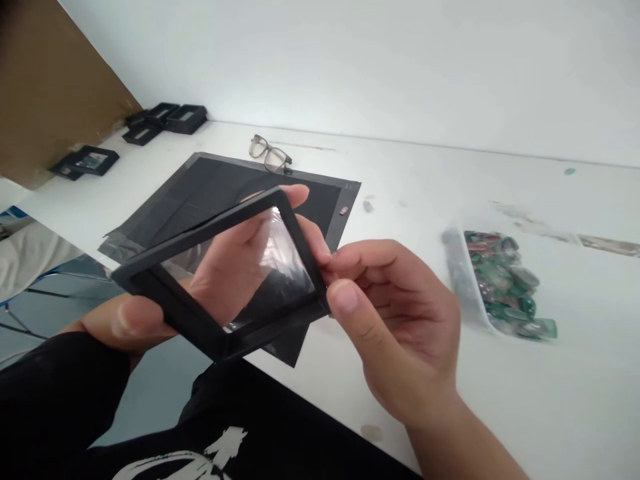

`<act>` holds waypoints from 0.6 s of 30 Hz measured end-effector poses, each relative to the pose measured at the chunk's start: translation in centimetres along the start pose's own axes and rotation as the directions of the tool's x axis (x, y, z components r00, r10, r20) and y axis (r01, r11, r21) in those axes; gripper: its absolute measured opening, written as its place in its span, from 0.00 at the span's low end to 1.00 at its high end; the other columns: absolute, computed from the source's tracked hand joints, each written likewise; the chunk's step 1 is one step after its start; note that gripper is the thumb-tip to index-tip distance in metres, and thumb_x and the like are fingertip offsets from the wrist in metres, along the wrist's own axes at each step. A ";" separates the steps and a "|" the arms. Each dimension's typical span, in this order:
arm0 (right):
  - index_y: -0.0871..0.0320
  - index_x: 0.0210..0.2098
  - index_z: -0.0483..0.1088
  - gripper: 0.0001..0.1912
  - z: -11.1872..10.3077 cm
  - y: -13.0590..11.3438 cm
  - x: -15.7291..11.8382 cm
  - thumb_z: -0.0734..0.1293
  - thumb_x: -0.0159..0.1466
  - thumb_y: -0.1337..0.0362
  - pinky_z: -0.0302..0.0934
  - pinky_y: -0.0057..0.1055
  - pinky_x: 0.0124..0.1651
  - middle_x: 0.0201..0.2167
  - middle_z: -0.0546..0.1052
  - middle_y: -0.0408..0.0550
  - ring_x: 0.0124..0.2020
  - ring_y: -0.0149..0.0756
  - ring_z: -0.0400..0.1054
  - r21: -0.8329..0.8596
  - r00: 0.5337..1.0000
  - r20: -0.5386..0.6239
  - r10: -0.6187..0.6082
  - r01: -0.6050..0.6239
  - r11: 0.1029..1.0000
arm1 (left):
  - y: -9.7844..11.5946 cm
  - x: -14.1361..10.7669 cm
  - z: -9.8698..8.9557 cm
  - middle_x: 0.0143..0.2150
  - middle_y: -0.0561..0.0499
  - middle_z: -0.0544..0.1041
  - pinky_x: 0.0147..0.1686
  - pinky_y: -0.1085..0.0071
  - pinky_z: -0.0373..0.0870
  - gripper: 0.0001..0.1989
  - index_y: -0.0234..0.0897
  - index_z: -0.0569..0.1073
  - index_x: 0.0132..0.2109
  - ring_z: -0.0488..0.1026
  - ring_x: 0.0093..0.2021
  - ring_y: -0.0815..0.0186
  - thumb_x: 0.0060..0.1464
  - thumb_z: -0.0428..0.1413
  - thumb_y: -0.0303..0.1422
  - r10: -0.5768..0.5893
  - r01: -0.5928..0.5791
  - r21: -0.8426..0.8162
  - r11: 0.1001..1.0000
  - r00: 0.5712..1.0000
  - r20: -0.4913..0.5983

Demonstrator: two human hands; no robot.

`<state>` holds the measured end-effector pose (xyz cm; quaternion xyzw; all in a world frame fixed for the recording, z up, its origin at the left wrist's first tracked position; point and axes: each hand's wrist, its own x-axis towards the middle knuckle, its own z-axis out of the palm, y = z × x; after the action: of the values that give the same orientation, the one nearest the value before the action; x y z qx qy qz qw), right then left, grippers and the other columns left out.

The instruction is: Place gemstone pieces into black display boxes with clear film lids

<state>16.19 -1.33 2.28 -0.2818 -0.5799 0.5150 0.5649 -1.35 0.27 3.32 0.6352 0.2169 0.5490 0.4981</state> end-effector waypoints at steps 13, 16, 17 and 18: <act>0.50 0.41 0.79 0.07 -0.4 0.9 0.2 0.72 0.67 0.56 0.63 0.31 0.24 0.27 0.77 0.43 0.23 0.32 0.66 -0.027 1.000 -0.001 0.010 -0.010 1.000 | 0.3 -0.4 -0.7 0.45 0.45 0.70 0.42 0.54 0.77 0.43 0.42 0.61 0.61 0.73 0.42 0.56 0.49 0.49 0.68 0.094 -0.090 -0.026 0.996 0.981 0.169; 0.51 0.39 0.78 0.07 -0.5 0.9 0.3 0.72 0.66 0.55 0.62 0.31 0.24 0.27 0.76 0.42 0.23 0.31 0.66 -0.031 1.000 -0.010 0.026 -0.026 0.999 | 1.1 -0.1 -0.2 0.42 0.48 0.68 0.43 0.54 0.76 0.39 0.43 0.61 0.60 0.73 0.40 0.57 0.52 0.51 0.65 0.089 -0.082 -0.048 0.995 0.982 0.164; 0.51 0.39 0.78 0.08 -0.5 0.9 0.4 0.72 0.66 0.55 0.61 0.32 0.25 0.26 0.75 0.42 0.23 0.32 0.65 -0.032 1.000 -0.006 0.030 -0.030 0.999 | 1.4 -0.1 -0.1 0.43 0.48 0.68 0.43 0.54 0.76 0.38 0.43 0.61 0.59 0.73 0.40 0.57 0.52 0.51 0.64 0.058 -0.051 -0.047 0.998 0.984 0.166; 0.52 0.39 0.78 0.09 -0.5 0.9 0.4 0.72 0.66 0.54 0.61 0.32 0.25 0.25 0.74 0.42 0.23 0.32 0.64 -0.029 1.000 0.000 0.032 -0.032 0.999 | 1.7 0.0 -0.1 0.43 0.47 0.68 0.43 0.54 0.76 0.38 0.43 0.61 0.59 0.73 0.40 0.57 0.51 0.51 0.65 0.024 -0.017 -0.043 0.999 0.986 0.168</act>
<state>16.36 -0.53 1.56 -0.2991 -0.5829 0.5153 0.5524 -1.90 -0.44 4.80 0.6711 0.1562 0.5027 0.5221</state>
